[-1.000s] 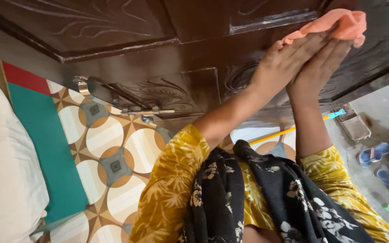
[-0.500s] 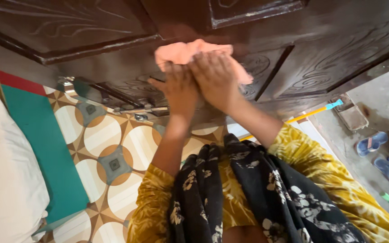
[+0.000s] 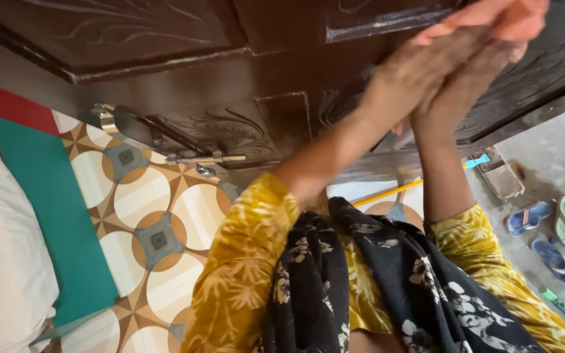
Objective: The person wipes a dark brown wooden door with a peach-colored cloth. They clean the door's surface, including the carved patterns and the metal latch area, using both hands to rub the cloth against the wood.
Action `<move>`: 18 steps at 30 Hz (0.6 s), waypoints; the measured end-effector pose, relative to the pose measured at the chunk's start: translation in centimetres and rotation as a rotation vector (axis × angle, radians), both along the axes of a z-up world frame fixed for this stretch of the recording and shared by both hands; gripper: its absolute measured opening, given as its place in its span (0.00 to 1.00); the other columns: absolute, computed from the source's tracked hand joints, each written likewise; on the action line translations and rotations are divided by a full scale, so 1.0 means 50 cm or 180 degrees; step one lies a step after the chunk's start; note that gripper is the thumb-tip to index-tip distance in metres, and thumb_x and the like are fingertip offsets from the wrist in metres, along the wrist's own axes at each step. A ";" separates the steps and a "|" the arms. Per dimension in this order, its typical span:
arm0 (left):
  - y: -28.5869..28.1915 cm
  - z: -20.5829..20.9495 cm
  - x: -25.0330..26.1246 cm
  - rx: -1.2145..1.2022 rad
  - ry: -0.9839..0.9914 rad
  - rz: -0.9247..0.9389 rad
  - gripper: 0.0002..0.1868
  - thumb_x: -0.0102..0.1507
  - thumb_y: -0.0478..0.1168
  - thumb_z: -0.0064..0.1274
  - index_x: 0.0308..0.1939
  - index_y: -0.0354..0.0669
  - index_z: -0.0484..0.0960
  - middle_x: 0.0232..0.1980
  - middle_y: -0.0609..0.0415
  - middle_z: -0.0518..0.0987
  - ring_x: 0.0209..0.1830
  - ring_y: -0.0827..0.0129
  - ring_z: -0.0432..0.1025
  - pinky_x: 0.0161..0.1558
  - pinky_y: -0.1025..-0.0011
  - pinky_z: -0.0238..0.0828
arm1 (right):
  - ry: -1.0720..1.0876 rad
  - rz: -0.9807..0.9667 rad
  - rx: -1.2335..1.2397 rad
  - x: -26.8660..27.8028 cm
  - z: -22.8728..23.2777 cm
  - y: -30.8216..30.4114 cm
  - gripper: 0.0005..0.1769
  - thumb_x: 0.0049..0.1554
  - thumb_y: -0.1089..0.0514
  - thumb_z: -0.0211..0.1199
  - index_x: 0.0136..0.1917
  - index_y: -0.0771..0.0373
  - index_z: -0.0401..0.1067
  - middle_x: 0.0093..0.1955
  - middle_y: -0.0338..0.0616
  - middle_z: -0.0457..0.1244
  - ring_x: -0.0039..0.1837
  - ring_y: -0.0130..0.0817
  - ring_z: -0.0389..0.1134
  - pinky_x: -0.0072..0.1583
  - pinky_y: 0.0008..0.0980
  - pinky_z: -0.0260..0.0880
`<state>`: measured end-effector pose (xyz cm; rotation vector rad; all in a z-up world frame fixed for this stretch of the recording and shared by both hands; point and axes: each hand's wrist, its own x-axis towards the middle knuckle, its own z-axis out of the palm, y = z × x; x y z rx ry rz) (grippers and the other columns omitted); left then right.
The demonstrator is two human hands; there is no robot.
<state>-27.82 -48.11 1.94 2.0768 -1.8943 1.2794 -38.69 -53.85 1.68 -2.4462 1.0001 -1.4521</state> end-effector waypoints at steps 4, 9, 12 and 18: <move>0.028 0.056 0.007 -0.0136 -0.0364 0.0251 0.34 0.78 0.49 0.30 0.84 0.46 0.36 0.88 0.56 0.33 0.88 0.62 0.28 0.79 0.44 0.05 | -0.0302 0.0214 0.0098 0.014 0.024 0.023 0.45 0.75 0.49 0.56 0.88 0.63 0.30 0.88 0.58 0.27 0.89 0.55 0.26 0.84 0.50 0.29; 0.184 0.120 0.076 -0.0709 -0.0313 0.0584 0.35 0.79 0.49 0.29 0.83 0.50 0.29 0.88 0.54 0.32 0.89 0.62 0.31 0.72 0.27 0.00 | -0.0228 0.0517 -0.0173 0.090 0.001 0.102 0.46 0.73 0.52 0.54 0.87 0.61 0.25 0.87 0.63 0.20 0.87 0.59 0.22 0.84 0.51 0.30; 0.236 0.151 0.102 -0.0786 -0.0216 0.0621 0.34 0.80 0.47 0.31 0.83 0.50 0.32 0.88 0.54 0.38 0.91 0.62 0.37 0.71 0.25 0.01 | -0.0184 0.0626 -0.0444 0.131 0.020 0.140 0.46 0.71 0.53 0.54 0.87 0.60 0.26 0.87 0.59 0.20 0.87 0.59 0.21 0.83 0.56 0.29; 0.334 0.156 0.158 -0.0956 0.0194 0.0552 0.31 0.81 0.45 0.39 0.86 0.52 0.46 0.89 0.56 0.42 0.89 0.63 0.39 0.71 0.26 0.05 | 0.0005 0.0518 -0.1018 0.200 0.088 0.229 0.34 0.69 0.53 0.60 0.82 0.59 0.49 0.87 0.54 0.36 0.89 0.53 0.30 0.79 0.70 0.23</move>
